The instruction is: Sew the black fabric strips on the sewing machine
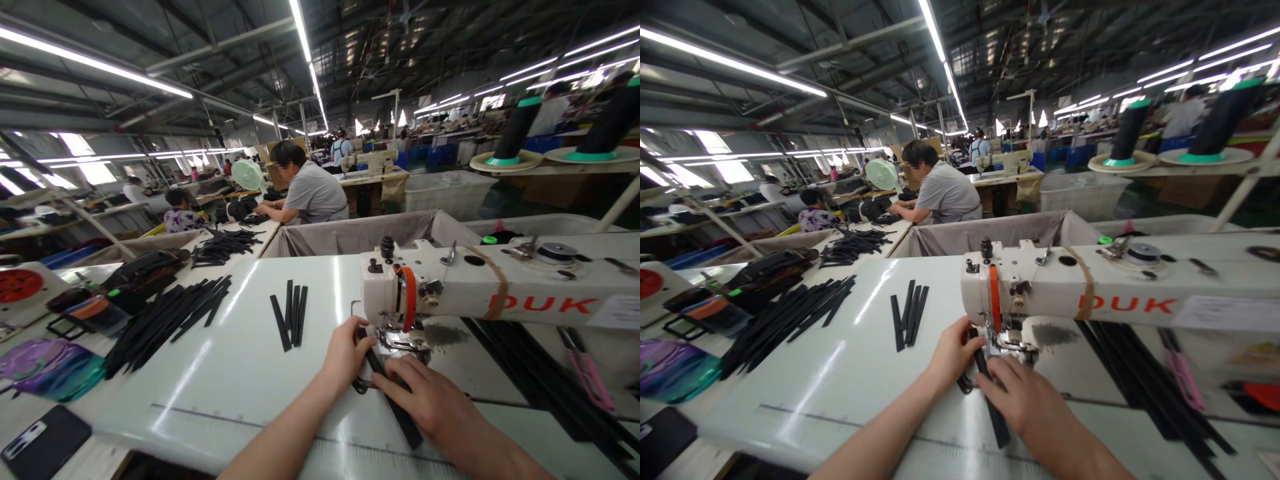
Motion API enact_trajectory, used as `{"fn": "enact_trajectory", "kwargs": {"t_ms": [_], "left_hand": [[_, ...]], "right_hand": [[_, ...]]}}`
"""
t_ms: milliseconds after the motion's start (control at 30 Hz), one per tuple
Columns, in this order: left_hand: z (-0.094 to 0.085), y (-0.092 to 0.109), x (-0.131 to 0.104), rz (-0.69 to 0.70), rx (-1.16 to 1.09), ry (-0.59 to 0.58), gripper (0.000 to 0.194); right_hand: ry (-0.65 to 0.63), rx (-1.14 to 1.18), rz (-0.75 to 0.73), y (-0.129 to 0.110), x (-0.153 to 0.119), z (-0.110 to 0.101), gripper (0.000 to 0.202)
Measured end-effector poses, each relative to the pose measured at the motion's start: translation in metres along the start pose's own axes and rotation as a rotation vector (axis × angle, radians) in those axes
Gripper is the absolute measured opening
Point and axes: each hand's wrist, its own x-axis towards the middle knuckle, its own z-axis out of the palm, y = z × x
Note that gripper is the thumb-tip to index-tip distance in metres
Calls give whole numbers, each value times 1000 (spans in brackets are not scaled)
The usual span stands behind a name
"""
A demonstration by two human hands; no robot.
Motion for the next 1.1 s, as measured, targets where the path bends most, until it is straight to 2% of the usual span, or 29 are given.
{"fn": "enact_trajectory", "kwargs": {"t_ms": [67, 100, 200, 267, 567, 800, 1000, 1100], "left_hand": [[3, -3, -4, 169, 190, 116, 23], [5, -4, -8, 244, 269, 128, 21], [8, -4, -18, 421, 406, 28, 10], [9, -3, -21, 481, 415, -31, 13], [5, -1, -19, 543, 439, -79, 15], [9, -1, -19, 549, 483, -74, 19], [7, 2, -19, 549, 532, -88, 21], [8, 3, -20, 536, 520, -86, 21]], "right_hand": [[11, -69, 23, 2, -5, 11, 47], [14, -92, 42, 2, -7, 15, 48], [19, -170, 88, -1, -10, 24, 48], [23, -205, 100, -3, -9, 27, 47], [108, -202, 62, -5, -7, 25, 45], [92, -178, 76, -6, -4, 22, 44], [19, -134, 136, -2, -4, 23, 37], [31, -77, 141, 1, -8, 23, 42]]}}
